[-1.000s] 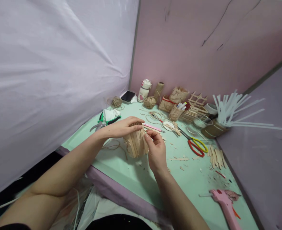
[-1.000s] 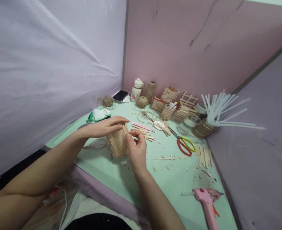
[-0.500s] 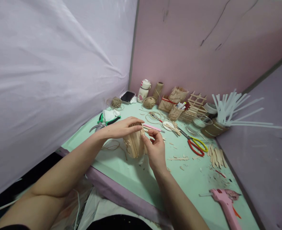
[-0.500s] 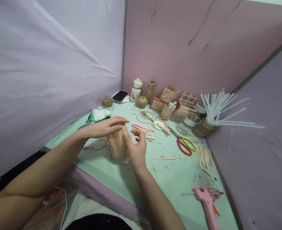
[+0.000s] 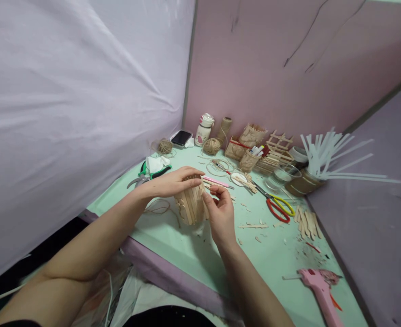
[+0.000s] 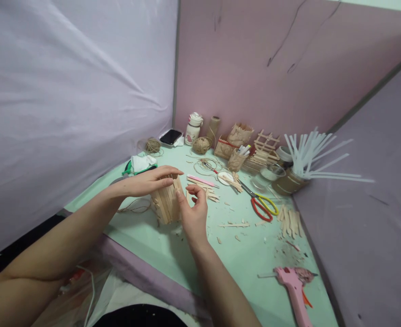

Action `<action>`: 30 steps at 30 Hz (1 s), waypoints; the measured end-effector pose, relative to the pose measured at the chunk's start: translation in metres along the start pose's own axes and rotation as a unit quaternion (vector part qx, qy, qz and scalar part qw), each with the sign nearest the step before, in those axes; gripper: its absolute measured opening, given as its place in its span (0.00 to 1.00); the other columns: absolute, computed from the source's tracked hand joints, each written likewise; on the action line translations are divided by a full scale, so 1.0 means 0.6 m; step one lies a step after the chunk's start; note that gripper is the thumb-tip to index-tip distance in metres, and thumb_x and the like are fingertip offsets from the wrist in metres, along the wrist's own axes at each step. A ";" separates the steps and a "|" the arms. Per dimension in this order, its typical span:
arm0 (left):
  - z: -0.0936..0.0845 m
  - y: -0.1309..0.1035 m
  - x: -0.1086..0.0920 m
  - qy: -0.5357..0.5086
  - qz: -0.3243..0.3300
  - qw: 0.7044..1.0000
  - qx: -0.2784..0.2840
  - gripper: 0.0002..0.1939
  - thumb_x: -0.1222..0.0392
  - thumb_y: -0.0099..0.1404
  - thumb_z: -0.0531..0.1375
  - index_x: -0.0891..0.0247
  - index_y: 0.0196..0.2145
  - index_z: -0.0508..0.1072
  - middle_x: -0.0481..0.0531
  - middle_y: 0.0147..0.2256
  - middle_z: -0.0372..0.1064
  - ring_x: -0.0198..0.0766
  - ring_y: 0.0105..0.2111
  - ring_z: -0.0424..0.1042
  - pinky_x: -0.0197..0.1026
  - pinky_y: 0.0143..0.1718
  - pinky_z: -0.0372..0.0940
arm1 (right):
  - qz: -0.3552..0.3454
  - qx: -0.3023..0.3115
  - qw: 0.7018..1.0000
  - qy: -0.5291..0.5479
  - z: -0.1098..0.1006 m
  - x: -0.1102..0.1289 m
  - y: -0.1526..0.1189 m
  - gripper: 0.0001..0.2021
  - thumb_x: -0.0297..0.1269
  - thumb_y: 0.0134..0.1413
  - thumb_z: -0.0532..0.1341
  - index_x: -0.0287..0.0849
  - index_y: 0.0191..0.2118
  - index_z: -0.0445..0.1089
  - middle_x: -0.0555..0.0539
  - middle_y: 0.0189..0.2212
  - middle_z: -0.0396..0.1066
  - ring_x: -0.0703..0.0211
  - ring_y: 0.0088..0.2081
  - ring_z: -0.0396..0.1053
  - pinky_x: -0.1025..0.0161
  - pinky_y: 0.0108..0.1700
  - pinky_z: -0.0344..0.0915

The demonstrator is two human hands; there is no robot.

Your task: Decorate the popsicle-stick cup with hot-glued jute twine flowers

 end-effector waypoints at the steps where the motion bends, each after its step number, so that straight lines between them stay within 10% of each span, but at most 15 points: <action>1: 0.000 0.000 0.000 -0.002 0.000 1.000 0.000 0.32 0.37 0.69 0.46 0.59 0.61 0.64 0.56 0.63 0.60 0.45 0.63 0.57 0.46 0.64 0.51 | 0.000 0.000 1.000 -0.002 0.000 0.000 0.000 0.16 0.48 0.48 0.66 0.47 0.41 0.67 0.47 0.43 0.69 0.54 0.46 0.65 0.58 0.48 0.60; 30: -0.003 -0.001 0.002 -0.010 0.004 1.000 0.029 0.32 0.39 0.70 0.47 0.60 0.63 0.61 0.56 0.64 0.57 0.45 0.64 0.55 0.45 0.64 0.49 | 0.028 0.012 0.999 0.023 -0.010 -0.001 -0.009 0.16 0.52 0.55 0.60 0.45 0.42 0.66 0.48 0.40 0.67 0.56 0.44 0.65 0.59 0.48 0.62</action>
Point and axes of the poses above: each hand's wrist, its own y-axis towards the middle knuckle, its own z-axis out of the palm, x = y × z, the point moved 6 cm from there along y, towards the middle knuckle
